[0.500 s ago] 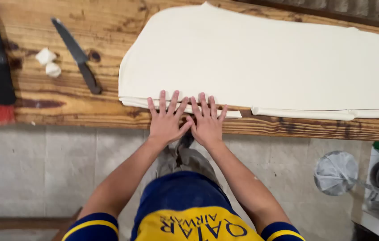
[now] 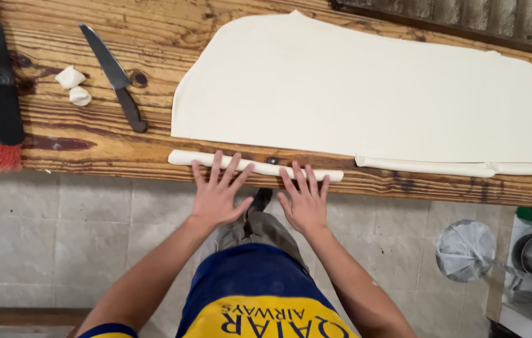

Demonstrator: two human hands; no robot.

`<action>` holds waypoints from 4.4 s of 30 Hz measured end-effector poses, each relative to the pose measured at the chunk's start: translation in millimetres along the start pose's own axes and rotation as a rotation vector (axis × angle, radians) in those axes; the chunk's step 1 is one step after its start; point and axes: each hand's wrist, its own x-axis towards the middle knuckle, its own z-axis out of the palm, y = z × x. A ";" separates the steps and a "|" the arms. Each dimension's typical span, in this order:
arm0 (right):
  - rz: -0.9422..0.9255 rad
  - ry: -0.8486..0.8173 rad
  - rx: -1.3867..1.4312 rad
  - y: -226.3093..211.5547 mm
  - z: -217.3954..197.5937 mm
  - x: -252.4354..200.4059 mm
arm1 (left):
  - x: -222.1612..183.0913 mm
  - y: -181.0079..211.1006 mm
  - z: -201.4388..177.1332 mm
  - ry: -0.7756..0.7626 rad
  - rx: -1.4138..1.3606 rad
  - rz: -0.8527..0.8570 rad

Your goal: Shaping dough into long strips and placing them on a baking tray

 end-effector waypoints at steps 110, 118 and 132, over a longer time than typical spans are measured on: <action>0.154 0.171 0.016 43.3 -28.9 -3.2 | 0.0 -49.9 12.0 0.120 0.444 -0.116; 0.055 0.400 -0.062 81.9 -18.6 34.6 | 47.4 -84.0 3.5 0.220 0.194 -0.153; 0.096 0.535 0.351 103.6 11.4 -13.9 | -14.1 -71.4 5.9 0.136 0.050 -0.042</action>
